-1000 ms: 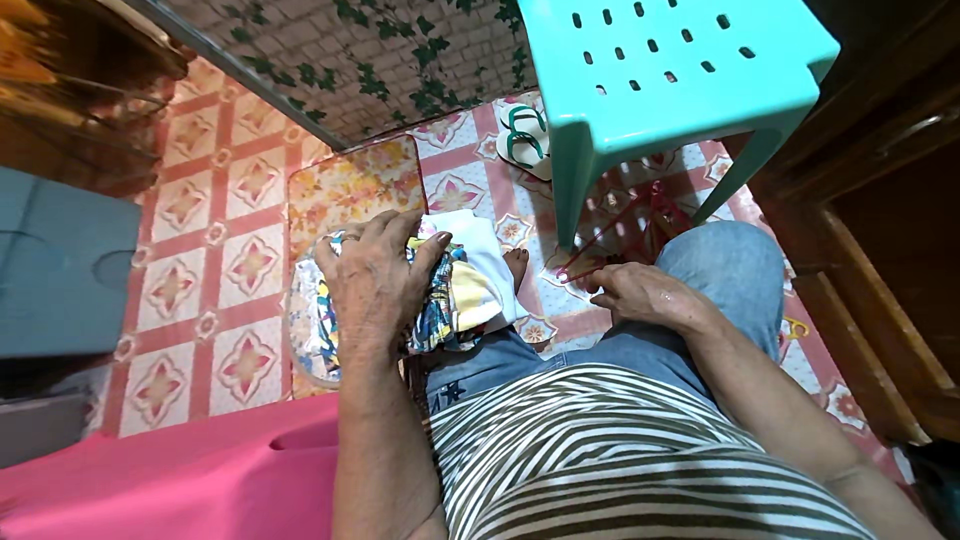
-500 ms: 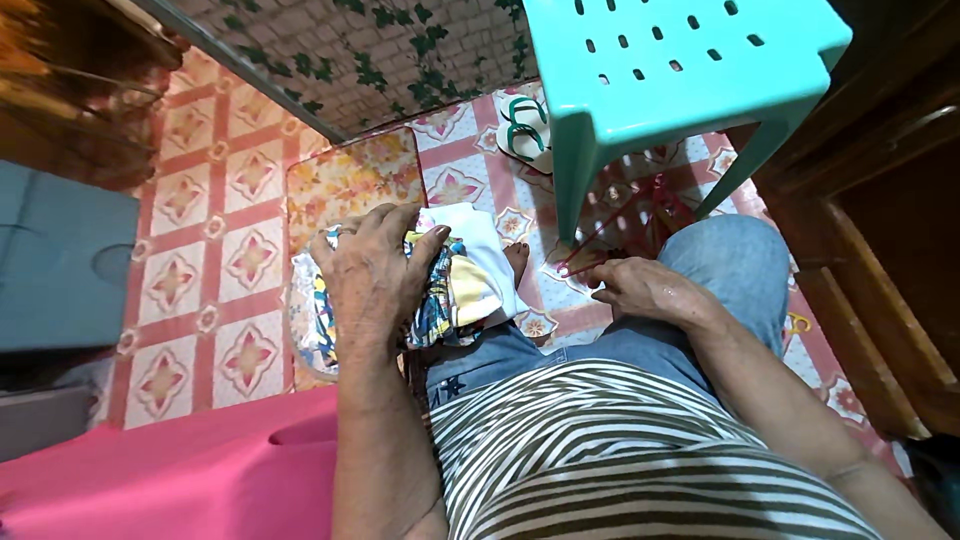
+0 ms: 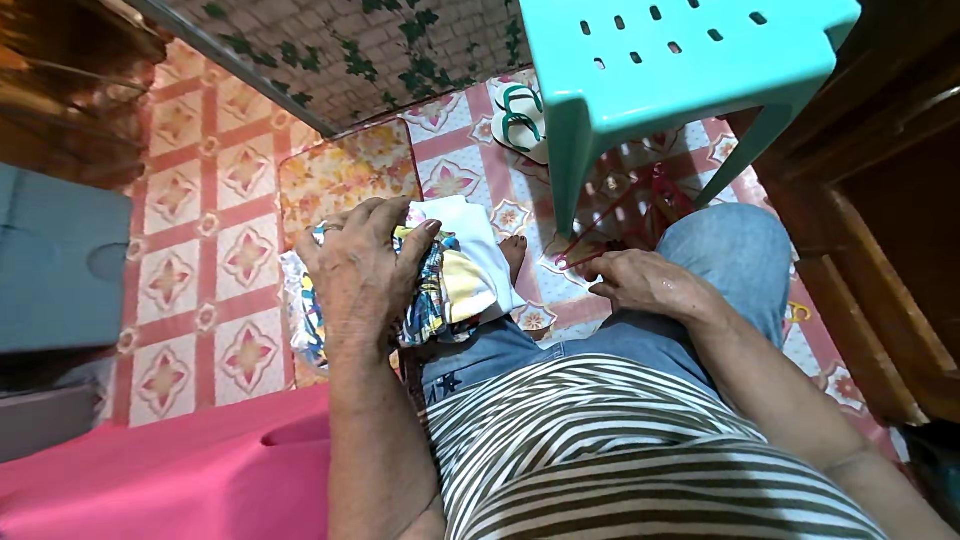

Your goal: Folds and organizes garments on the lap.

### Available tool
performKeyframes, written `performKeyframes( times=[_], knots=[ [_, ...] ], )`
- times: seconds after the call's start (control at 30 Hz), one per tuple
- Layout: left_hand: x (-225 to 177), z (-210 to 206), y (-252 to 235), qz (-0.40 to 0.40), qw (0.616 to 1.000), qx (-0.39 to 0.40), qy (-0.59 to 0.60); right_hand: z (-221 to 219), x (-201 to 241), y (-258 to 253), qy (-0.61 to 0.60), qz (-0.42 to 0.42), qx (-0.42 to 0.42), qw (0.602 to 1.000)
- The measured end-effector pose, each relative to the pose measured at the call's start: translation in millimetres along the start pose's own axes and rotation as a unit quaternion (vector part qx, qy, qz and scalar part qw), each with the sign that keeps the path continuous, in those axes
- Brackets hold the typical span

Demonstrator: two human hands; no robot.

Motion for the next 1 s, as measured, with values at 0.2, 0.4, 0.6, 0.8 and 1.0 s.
performKeyframes(
  times=[0.2,0.4,0.6,0.8,1.0],
  knots=[
    [0.7,-0.6,-0.4,0.003,1.000,0.004,-0.001,-0.8,-1.7,0.1,-0.001,0.008,-0.005,1.000],
    [0.0,0.4,-0.6,-0.005,1.000,-0.002,-0.004,-1.9,-3.9,0.2,-0.005,0.011,-0.014,1.000],
    [-0.7,2.0,-0.6,0.001,1.000,0.011,-0.013,-3.0,-6.0,-0.6,0.006,0.019,-0.016,1.000],
    [-1.7,2.4,-2.2,-0.001,1.000,0.013,-0.009,-1.9,-4.5,0.5,0.007,0.014,-0.015,1.000],
    [-1.4,2.3,-2.3,-0.003,1.000,0.010,-0.009,-1.4,-3.8,1.4,0.009,0.015,-0.016,1.000]
  ],
)
Point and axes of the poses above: each hand's wrist, its own y-axis away from the middle knuckle, its own z-axis out of the back of the hand, x = y × z, the point moved 1 cm from there along -y, towards the middle knuckle, and after that the axes turned 14 degrees about -y, right-handed, at the moved point
